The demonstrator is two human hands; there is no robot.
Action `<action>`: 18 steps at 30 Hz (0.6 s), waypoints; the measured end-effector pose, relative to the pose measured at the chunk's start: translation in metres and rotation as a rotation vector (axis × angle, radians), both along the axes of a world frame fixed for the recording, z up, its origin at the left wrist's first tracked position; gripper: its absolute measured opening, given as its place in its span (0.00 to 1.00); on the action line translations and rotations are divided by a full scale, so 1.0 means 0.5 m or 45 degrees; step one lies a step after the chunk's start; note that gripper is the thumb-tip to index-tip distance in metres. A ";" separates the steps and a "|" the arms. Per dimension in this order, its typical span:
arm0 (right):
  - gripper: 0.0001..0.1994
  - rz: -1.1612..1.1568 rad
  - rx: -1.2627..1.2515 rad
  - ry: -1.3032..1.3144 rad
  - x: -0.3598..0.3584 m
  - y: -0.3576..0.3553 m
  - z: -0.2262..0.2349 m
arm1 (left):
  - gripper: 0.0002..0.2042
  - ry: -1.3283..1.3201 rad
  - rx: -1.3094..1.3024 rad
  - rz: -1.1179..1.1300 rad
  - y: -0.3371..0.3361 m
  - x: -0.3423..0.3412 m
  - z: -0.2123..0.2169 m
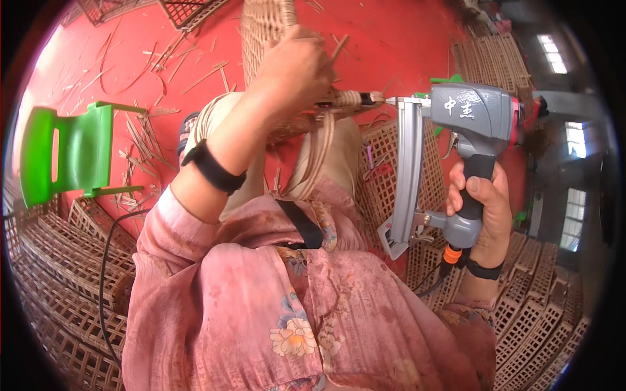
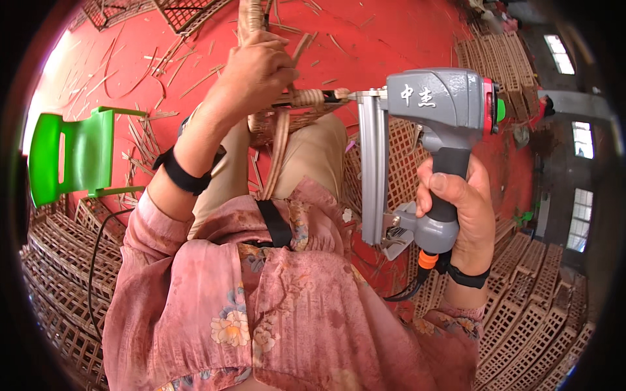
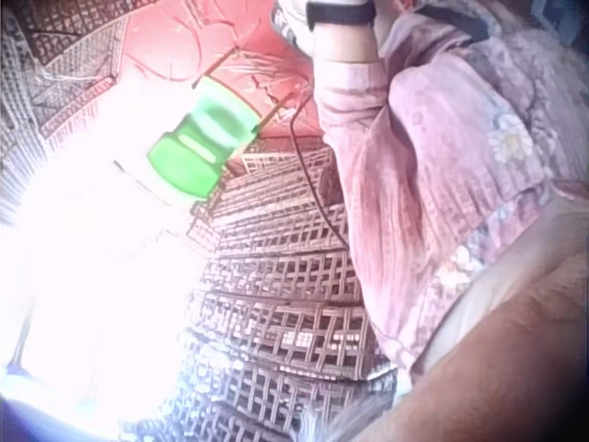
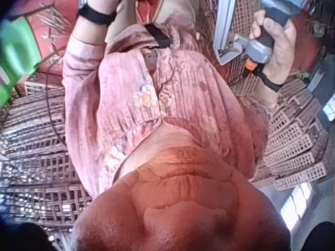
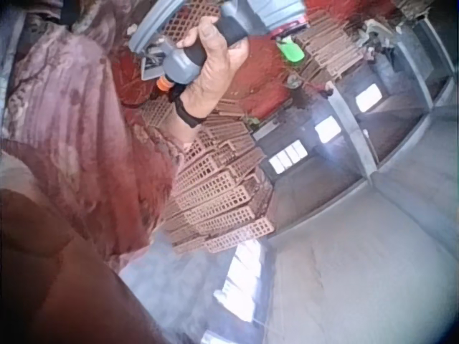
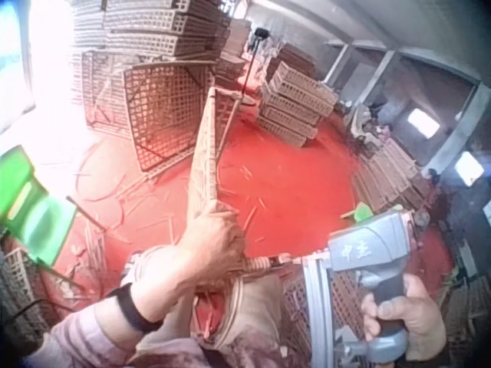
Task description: Using a pneumatic staple gun and hand tools to assemble or finish woven furniture frames.
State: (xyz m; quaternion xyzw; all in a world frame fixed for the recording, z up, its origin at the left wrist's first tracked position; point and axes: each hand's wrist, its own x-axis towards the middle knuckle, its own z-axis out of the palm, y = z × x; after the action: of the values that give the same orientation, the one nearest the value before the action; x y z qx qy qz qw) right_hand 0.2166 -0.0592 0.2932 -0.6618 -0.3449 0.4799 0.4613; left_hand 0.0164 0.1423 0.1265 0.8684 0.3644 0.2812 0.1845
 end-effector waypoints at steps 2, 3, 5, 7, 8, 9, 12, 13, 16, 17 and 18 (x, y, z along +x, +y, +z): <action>0.18 -0.066 0.014 0.040 0.068 -0.029 -0.042 | 0.09 -0.046 0.132 -0.141 0.023 -0.001 -0.017; 0.17 -0.128 0.002 0.093 0.100 -0.037 -0.074 | 0.09 0.024 0.118 -0.100 0.019 -0.001 -0.007; 0.15 -0.235 -0.039 0.144 0.166 -0.053 -0.146 | 0.11 -0.073 0.015 -0.120 0.013 -0.012 0.012; 0.16 -0.335 -0.080 0.186 0.240 -0.068 -0.255 | 0.15 -0.194 -0.159 -0.172 0.014 -0.030 0.022; 0.18 -0.398 -0.090 0.220 0.288 -0.082 -0.321 | 0.17 -0.155 -0.231 -0.173 0.009 -0.032 0.034; 0.21 -0.383 -0.066 0.136 0.326 -0.090 -0.392 | 0.20 -0.145 -0.295 -0.206 0.005 -0.039 0.049; 0.31 -0.374 -0.067 -0.036 0.427 -0.136 -0.578 | 0.24 -0.029 -0.448 -0.200 -0.003 -0.044 0.075; 0.33 -0.474 -0.183 -0.126 0.453 -0.157 -0.628 | 0.23 0.102 -0.542 -0.223 -0.010 -0.032 0.102; 0.38 -0.651 -0.426 -0.657 0.597 -0.280 -0.880 | 0.23 0.031 -0.633 -0.148 -0.022 -0.020 0.107; 0.40 -0.655 -0.527 -1.096 0.589 -0.265 -0.913 | 0.22 0.084 -0.574 -0.121 -0.028 -0.030 0.115; 0.40 -0.638 -0.526 -1.065 0.591 -0.257 -0.937 | 0.21 0.079 -0.494 -0.159 -0.028 -0.040 0.120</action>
State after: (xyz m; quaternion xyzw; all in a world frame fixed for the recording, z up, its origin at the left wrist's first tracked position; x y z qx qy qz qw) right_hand 0.5120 -0.1879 -0.1753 -0.9359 -0.2291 0.1080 0.2449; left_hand -0.0038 0.1285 0.1864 0.8457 0.3626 0.1669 0.3541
